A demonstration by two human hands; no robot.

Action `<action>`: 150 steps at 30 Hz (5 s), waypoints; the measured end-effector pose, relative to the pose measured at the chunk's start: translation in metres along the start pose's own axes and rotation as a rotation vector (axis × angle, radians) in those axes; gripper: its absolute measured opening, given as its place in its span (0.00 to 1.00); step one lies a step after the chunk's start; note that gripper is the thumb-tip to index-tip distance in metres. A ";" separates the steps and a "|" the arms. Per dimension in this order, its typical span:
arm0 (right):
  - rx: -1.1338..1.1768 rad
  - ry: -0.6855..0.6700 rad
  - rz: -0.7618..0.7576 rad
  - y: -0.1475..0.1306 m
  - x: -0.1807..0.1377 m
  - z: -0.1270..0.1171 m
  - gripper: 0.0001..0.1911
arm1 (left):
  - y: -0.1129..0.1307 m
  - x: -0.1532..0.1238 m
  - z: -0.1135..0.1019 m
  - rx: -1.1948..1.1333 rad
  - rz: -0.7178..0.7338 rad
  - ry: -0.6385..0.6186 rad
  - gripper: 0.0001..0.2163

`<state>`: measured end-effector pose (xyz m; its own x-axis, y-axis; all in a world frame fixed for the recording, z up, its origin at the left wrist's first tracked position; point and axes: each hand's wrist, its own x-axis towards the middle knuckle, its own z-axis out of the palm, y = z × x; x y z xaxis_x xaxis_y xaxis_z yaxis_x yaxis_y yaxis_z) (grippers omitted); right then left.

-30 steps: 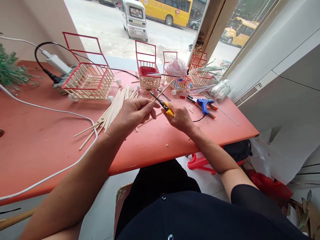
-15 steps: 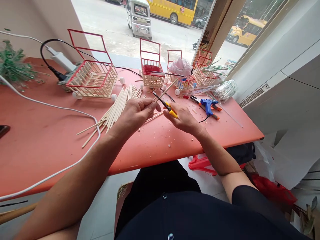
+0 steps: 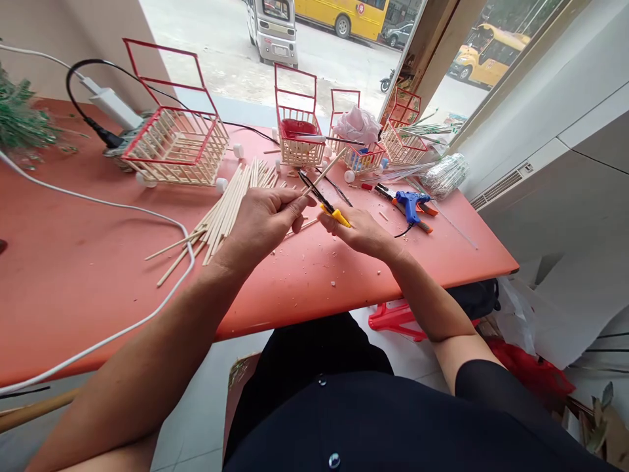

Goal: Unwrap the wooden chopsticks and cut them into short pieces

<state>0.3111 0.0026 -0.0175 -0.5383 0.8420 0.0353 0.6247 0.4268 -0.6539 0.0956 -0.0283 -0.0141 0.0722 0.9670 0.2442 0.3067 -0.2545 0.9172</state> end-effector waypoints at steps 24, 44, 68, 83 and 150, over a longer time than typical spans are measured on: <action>-0.018 0.135 -0.052 0.003 0.006 0.014 0.39 | -0.001 -0.004 0.004 0.320 0.110 0.116 0.18; -0.033 0.209 -0.034 0.015 0.003 0.021 0.36 | -0.012 0.002 0.013 0.293 0.170 0.089 0.18; -0.163 0.306 -0.032 0.024 0.007 0.025 0.29 | -0.010 -0.002 0.017 0.270 0.206 0.134 0.18; -0.269 0.294 -0.050 0.026 0.011 0.022 0.22 | -0.012 0.000 0.016 0.240 0.186 0.101 0.15; -0.528 0.588 -0.211 0.026 -0.007 0.011 0.37 | -0.035 0.009 0.010 -0.299 0.325 -0.059 0.13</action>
<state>0.3245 0.0041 -0.0431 -0.3811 0.6992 0.6049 0.8065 0.5713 -0.1523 0.0946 -0.0103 -0.0467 0.1757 0.8332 0.5243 -0.0282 -0.5281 0.8487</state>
